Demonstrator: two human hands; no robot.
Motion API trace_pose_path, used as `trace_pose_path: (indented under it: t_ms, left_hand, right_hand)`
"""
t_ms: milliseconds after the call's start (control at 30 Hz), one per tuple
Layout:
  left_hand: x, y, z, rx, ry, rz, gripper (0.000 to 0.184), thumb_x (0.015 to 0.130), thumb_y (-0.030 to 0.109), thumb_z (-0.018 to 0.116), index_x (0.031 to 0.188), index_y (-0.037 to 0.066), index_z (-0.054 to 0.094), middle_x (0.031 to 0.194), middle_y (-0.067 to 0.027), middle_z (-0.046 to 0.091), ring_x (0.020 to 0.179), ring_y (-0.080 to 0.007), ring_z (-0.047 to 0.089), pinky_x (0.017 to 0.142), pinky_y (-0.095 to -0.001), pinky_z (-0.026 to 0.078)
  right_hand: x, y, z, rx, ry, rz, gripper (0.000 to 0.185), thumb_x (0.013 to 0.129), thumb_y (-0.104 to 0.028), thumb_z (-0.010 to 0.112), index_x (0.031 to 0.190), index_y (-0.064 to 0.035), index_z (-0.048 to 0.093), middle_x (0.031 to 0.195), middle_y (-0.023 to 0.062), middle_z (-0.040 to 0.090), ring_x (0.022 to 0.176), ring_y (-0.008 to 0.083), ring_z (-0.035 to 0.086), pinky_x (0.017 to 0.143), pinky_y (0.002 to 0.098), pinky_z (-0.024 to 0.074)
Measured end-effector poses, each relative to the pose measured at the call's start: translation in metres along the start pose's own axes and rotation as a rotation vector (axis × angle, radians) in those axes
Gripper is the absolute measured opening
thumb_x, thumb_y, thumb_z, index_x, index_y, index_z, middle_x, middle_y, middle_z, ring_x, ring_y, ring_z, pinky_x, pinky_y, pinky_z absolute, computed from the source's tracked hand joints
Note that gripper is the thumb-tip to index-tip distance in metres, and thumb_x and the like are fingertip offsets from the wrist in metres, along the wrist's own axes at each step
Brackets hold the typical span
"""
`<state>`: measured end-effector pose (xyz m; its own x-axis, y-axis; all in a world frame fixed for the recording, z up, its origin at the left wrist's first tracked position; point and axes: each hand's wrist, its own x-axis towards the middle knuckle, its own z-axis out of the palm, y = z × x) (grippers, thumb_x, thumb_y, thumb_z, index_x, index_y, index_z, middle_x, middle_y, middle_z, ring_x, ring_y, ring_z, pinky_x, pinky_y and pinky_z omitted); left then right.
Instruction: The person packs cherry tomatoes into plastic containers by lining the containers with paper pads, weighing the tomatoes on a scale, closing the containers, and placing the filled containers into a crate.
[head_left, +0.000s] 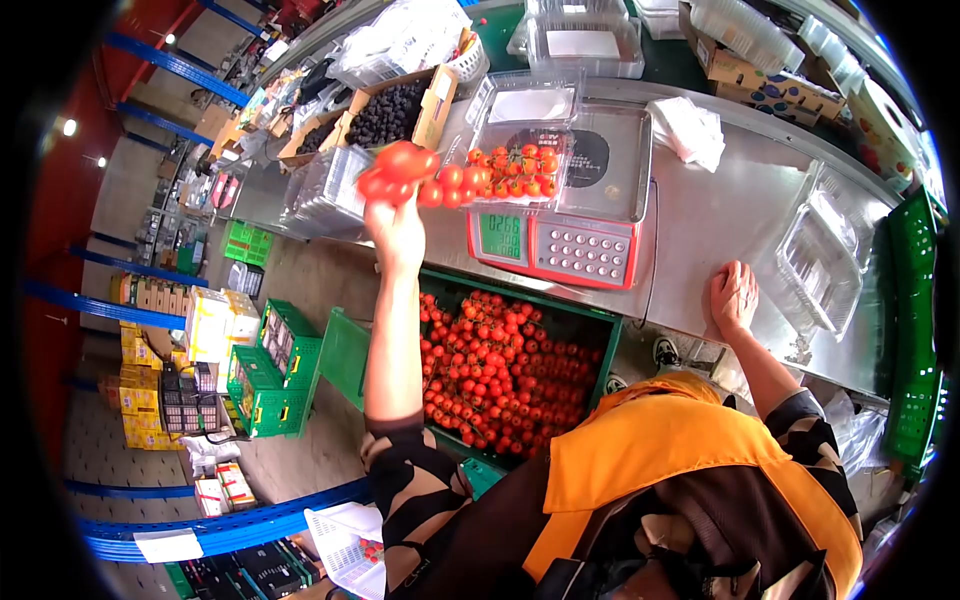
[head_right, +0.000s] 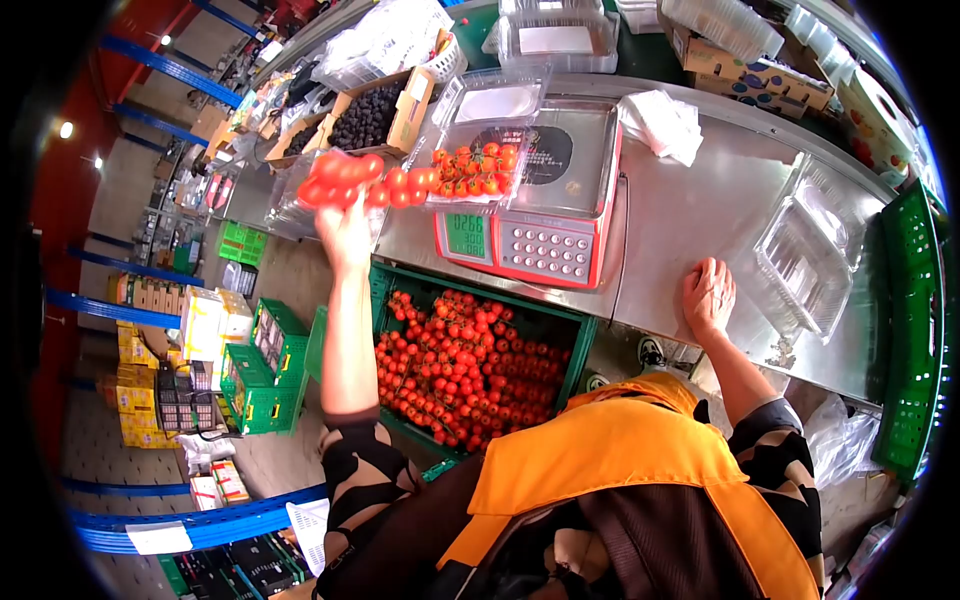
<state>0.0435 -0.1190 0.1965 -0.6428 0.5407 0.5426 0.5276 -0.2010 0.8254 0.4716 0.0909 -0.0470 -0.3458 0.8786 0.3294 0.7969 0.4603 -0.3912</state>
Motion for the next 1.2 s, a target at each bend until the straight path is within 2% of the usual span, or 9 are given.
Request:
trace_pose_path:
  t_ms: [133,233,300,367,500,567,733,900,1200]
  left_hand:
    - [0.054,-0.016,0.044,0.353,-0.140,0.223,0.024,0.089,-0.010,0.057,0.108,0.004,0.059,0.094,-0.0107,0.068,0.092,-0.0184,0.066,0.083,-0.0313,0.052]
    - [0.065,-0.047,0.064,0.577,-0.236,0.380,0.017,0.095,0.003,0.052,0.108,0.010,0.061,0.096,-0.0144,0.066,0.090,-0.0282,0.068,0.078,-0.0369,0.054]
    - [0.058,-0.064,0.070,0.851,-0.363,0.389,0.020,0.099,0.016,0.043,0.108,0.012,0.061,0.098,-0.0159,0.063,0.094,-0.0359,0.066,0.079,-0.0465,0.054]
    - [0.049,-0.088,0.074,0.947,-0.498,0.317,0.022,0.098,0.015,0.044,0.111,0.013,0.060,0.097,-0.0175,0.062,0.096,-0.0387,0.065,0.080,-0.0483,0.053]
    - [0.037,-0.078,0.078,0.814,-0.571,0.129,0.030,0.099,0.013,0.043,0.118,0.003,0.064,0.112,-0.0234,0.065,0.103,-0.0370,0.066,0.090,-0.0429,0.053]
    - [0.016,-0.059,0.072,0.599,-0.476,0.265,0.030,0.099,0.009,0.045,0.122,0.000,0.062,0.115,-0.0236,0.066,0.105,-0.0352,0.066,0.091,-0.0414,0.053]
    - [-0.124,-0.043,0.047,0.459,-0.258,0.453,0.018,0.088,-0.008,0.055,0.100,0.001,0.065,0.091,-0.0138,0.069,0.074,-0.0252,0.067,0.067,-0.0360,0.056]
    - [-0.293,-0.090,0.040,0.685,-0.719,0.117,0.019,0.078,0.001,0.068,0.095,0.009,0.068,0.098,-0.0071,0.061,0.095,-0.0274,0.061,0.083,-0.0390,0.052]
    - [-0.348,-0.126,0.058,1.061,-0.769,-0.075,0.013,0.084,0.008,0.060,0.096,0.009,0.065,0.105,-0.0115,0.052,0.104,-0.0300,0.056,0.085,-0.0452,0.048]
  right_hand:
    - [0.000,0.001,0.000,-0.007,-0.026,0.014,0.013,0.086,-0.016,0.059,0.095,-0.0094,0.053,0.096,0.0124,0.057,0.096,0.0326,0.057,0.085,0.0458,0.0451]
    - [0.000,0.000,0.000,-0.017,-0.015,0.012,0.013,0.086,-0.016,0.059,0.095,-0.0096,0.054,0.096,0.0125,0.057,0.095,0.0326,0.057,0.084,0.0458,0.0452]
    - [0.002,0.000,0.000,-0.020,-0.015,0.017,0.013,0.086,-0.017,0.059,0.095,-0.0095,0.054,0.096,0.0127,0.057,0.095,0.0328,0.057,0.084,0.0461,0.0455]
    - [0.000,0.000,0.000,-0.044,-0.030,0.010,0.013,0.086,-0.017,0.059,0.095,-0.0095,0.054,0.096,0.0129,0.058,0.095,0.0329,0.058,0.084,0.0461,0.0456]
    - [0.001,0.005,0.003,-0.029,0.007,-0.048,0.013,0.087,-0.018,0.059,0.096,-0.0096,0.055,0.096,0.0123,0.059,0.095,0.0327,0.059,0.083,0.0464,0.0464]
    - [0.001,0.005,0.004,-0.023,-0.003,-0.049,0.013,0.087,-0.019,0.059,0.097,-0.0098,0.055,0.096,0.0117,0.059,0.095,0.0327,0.059,0.083,0.0465,0.0465]
    - [0.001,0.008,0.008,-0.038,-0.017,-0.046,0.014,0.087,-0.020,0.059,0.097,-0.0102,0.055,0.095,0.0107,0.059,0.095,0.0328,0.059,0.083,0.0467,0.0464]
    - [0.001,0.006,0.008,-0.054,-0.014,-0.045,0.013,0.087,-0.020,0.059,0.096,-0.0107,0.056,0.095,0.0104,0.059,0.095,0.0327,0.059,0.083,0.0468,0.0464]
    - [0.001,0.009,0.010,-0.050,-0.003,-0.046,0.013,0.087,-0.019,0.059,0.096,-0.0108,0.056,0.095,0.0104,0.059,0.095,0.0324,0.059,0.084,0.0463,0.0463]
